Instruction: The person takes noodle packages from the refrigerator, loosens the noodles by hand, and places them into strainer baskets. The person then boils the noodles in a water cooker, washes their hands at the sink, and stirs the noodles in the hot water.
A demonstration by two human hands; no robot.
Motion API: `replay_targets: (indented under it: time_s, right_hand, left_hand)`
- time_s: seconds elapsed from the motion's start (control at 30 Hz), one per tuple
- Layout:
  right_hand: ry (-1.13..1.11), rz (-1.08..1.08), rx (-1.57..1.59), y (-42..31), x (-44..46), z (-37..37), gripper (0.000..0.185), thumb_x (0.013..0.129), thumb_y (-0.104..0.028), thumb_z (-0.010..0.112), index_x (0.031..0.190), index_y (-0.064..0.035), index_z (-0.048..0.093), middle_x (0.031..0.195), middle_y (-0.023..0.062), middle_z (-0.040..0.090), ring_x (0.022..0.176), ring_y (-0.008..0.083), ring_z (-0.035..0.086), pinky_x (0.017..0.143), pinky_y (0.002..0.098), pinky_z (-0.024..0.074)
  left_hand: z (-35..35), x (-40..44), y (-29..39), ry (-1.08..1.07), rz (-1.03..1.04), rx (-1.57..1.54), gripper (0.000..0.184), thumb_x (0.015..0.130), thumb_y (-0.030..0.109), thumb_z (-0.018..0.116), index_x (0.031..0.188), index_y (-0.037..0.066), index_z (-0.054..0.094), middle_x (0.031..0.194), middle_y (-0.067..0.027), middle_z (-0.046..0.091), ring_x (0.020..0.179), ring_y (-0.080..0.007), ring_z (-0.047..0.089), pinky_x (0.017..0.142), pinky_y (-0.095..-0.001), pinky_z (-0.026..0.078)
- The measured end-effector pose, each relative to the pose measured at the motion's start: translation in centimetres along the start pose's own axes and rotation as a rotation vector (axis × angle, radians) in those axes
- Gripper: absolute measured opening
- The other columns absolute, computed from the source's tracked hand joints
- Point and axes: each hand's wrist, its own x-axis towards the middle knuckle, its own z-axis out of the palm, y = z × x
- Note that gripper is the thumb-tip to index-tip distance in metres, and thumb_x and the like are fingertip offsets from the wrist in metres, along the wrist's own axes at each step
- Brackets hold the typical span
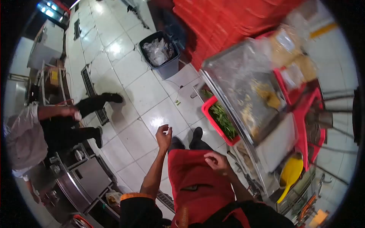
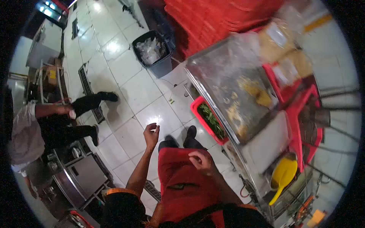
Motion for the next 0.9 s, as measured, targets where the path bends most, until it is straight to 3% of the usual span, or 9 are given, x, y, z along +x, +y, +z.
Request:
replay_targets:
  time_s: [0.03,0.17,0.3,0.4,0.5,0.53,0.63,0.73,0.9]
  right_hand:
    - [0.039,-0.035,-0.024,1.3,0.9,1.2,0.015,0.084,-0.011,0.06,0.097,-0.0039,0.06,0.088,0.0092,0.063,0.075,0.0181,0.061,0.068,0.0258,0.0482]
    - [-0.051,0.434,0.105,5.0,4.0,4.0,0.016,0.086,-0.011,0.058,0.099,-0.0029,0.06,0.09,0.0069,0.064,0.083,0.0102,0.06,0.074,0.0263,0.0474]
    - [0.094,0.716,0.325,11.2,6.4,7.4,0.018,0.087,-0.01,0.055,0.102,-0.0006,0.056,0.078,0.0052,0.058,0.073,0.011,0.056,0.068,0.0252,0.0462]
    - [0.149,0.868,0.34,15.8,7.8,9.5,0.024,0.093,-0.016,0.049,0.111,-0.0004,0.053,0.084,0.0052,0.056,0.078,0.013,0.054,0.073,0.0283,0.0459]
    - [0.294,0.835,0.365,18.4,10.9,12.0,0.019,0.092,-0.021,0.05,0.099,-0.0076,0.061,0.079,0.0036,0.056,0.068,0.0137,0.052,0.064,0.0335,0.0415]
    - [0.201,0.655,0.306,19.7,11.4,12.1,0.021,0.095,-0.008,0.042,0.112,-0.0016,0.053,0.078,0.006,0.055,0.069,0.0112,0.052,0.062,0.0232,0.0435]
    - [0.272,0.83,0.263,21.9,12.5,13.1,0.021,0.095,-0.012,0.043,0.111,-0.0025,0.054,0.079,0.0051,0.055,0.067,0.0115,0.051,0.062,0.0258,0.0431]
    - [0.335,0.737,0.298,23.1,12.7,13.1,0.026,0.095,-0.019,0.045,0.114,-0.0025,0.052,0.08,0.0057,0.054,0.065,0.0122,0.049,0.061,0.0259,0.0423]
    - [0.37,0.796,0.334,23.0,13.7,13.0,0.031,0.095,-0.026,0.045,0.115,-0.0026,0.052,0.08,0.0062,0.054,0.065,0.0127,0.049,0.061,0.0262,0.0422]
  left_hand:
    - [1.6,1.8,-2.5,-0.02,-0.034,0.013,0.025,0.075,0.014,0.067,0.095,-0.001,0.063,0.089,-0.0159,0.064,0.08,-0.0258,0.063,0.071,-0.0345,0.05]
    - [9.8,9.2,-13.2,-0.105,0.09,0.191,0.029,0.071,0.014,0.068,0.094,-0.003,0.062,0.089,-0.0184,0.061,0.081,-0.0321,0.061,0.074,-0.0383,0.049]
    - [18.9,16.9,-24.1,-0.287,0.019,0.354,0.041,0.069,0.017,0.068,0.104,-0.001,0.056,0.101,-0.0179,0.056,0.095,-0.0341,0.054,0.081,-0.0423,0.044]
    - [25.3,21.9,-31.3,-0.308,0.045,0.464,0.047,0.067,0.019,0.07,0.107,0.0,0.052,0.104,-0.0172,0.052,0.098,-0.0333,0.05,0.082,-0.044,0.042]
    - [30.3,25.9,-36.3,-0.332,0.015,0.461,0.052,0.065,0.02,0.073,0.107,-0.001,0.051,0.105,-0.0171,0.051,0.1,-0.0334,0.049,0.083,-0.0435,0.041]
    - [31.7,26.9,-37.6,-0.337,0.006,0.458,0.052,0.065,0.02,0.073,0.107,-0.001,0.051,0.105,-0.0171,0.051,0.1,-0.0334,0.049,0.083,-0.0435,0.041]
    - [35.3,28.8,-41.0,-0.284,0.166,0.571,0.044,0.07,0.019,0.067,0.106,-0.001,0.05,0.104,-0.0167,0.051,0.099,-0.0325,0.05,0.082,-0.0419,0.04]
    - [36.2,30.5,-41.5,-0.318,0.198,0.694,0.023,0.08,0.012,0.05,0.101,0.001,0.052,0.1,-0.0147,0.052,0.096,-0.0288,0.051,0.079,-0.0388,0.039]
    - [36.6,30.7,-42.8,-0.375,0.369,0.717,0.017,0.077,0.012,0.053,0.091,0.001,0.056,0.092,-0.0142,0.055,0.092,-0.0285,0.052,0.08,-0.0391,0.039]
